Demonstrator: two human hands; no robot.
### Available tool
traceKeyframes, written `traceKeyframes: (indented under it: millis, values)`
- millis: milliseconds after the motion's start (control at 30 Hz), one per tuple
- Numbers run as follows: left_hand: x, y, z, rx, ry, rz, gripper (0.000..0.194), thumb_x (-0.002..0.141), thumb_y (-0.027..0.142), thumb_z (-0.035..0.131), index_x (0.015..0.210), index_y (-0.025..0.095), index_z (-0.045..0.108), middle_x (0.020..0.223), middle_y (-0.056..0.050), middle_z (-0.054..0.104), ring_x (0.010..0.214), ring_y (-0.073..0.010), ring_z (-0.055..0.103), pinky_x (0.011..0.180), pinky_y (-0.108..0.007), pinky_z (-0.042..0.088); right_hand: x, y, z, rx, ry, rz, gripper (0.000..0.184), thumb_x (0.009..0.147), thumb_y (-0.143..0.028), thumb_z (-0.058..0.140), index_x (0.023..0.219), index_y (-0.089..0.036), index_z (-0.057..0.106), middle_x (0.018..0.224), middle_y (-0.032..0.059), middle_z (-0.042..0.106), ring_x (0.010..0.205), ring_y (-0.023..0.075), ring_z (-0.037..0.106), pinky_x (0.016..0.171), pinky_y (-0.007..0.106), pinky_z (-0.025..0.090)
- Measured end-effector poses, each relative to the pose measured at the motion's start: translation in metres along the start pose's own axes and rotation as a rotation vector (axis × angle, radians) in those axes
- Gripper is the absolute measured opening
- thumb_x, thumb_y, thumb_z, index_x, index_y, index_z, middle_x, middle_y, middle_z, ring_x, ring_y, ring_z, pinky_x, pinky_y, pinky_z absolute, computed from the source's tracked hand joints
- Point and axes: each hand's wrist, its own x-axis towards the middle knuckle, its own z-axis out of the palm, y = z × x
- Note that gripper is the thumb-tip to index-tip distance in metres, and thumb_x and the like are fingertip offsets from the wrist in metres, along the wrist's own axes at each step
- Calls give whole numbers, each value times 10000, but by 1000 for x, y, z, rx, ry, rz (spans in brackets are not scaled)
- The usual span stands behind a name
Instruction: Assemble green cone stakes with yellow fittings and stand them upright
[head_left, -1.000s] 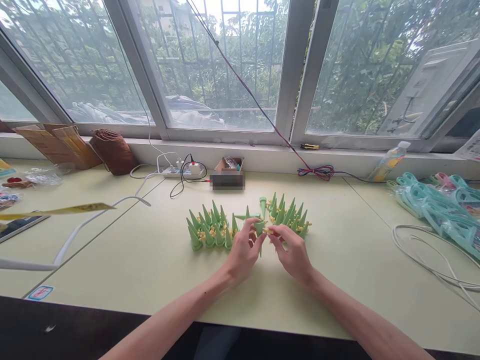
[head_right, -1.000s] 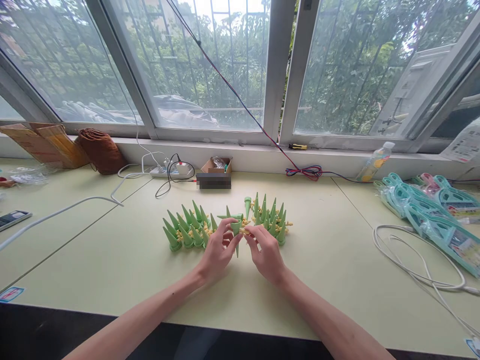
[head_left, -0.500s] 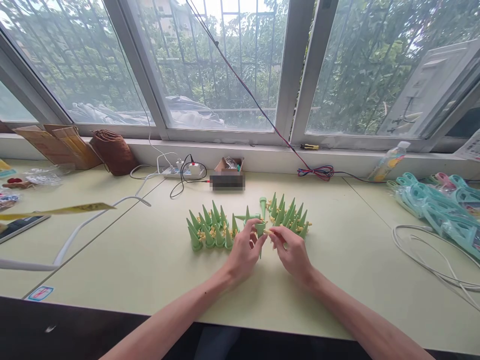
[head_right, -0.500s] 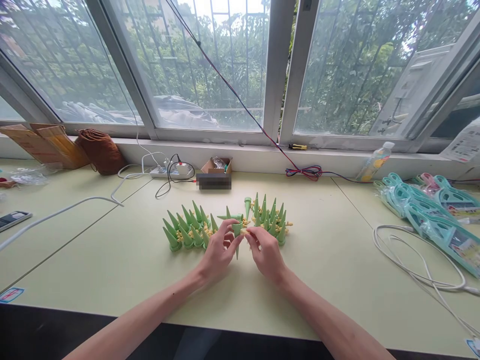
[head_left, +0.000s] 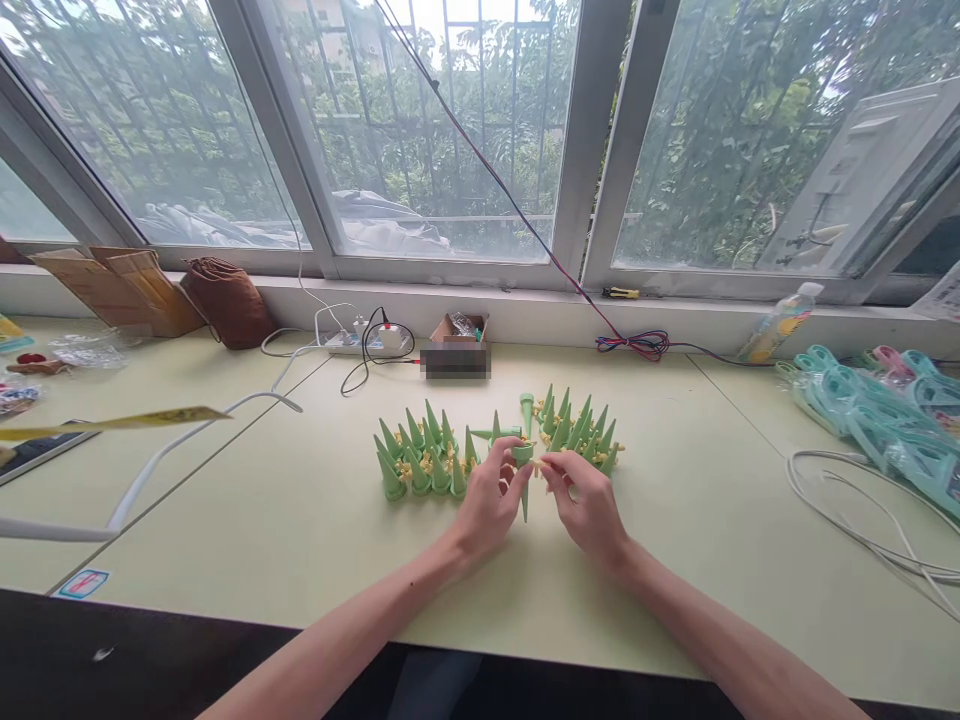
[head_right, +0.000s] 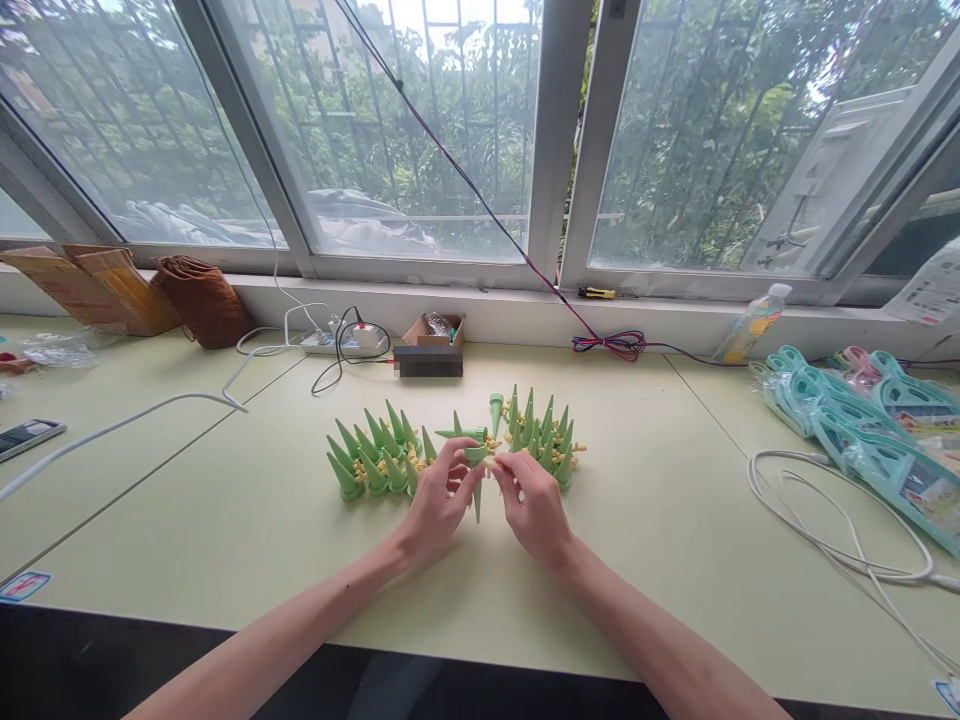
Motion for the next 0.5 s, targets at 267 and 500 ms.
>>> traceKeyframes:
  millis: [267,500]
  values:
    - [1,6,0,-144,6,-104,301,929,421,521,1135,210,464,676,42,493,529,-94,496,454,-184,404,1,-2,0,30,1,-12,137,977,-221,483,1016,-208,613,871,52,616,731,160,607,603,270,517]
    - [2,7,-1,-172,-13,-143,309,928,432,521,1127,208,447,697,31,559,468,-72,465,419,-178,402,0,0,1,32,-1,-11,130,973,-219,490,1019,-210,611,882,50,626,736,156,619,597,266,519]
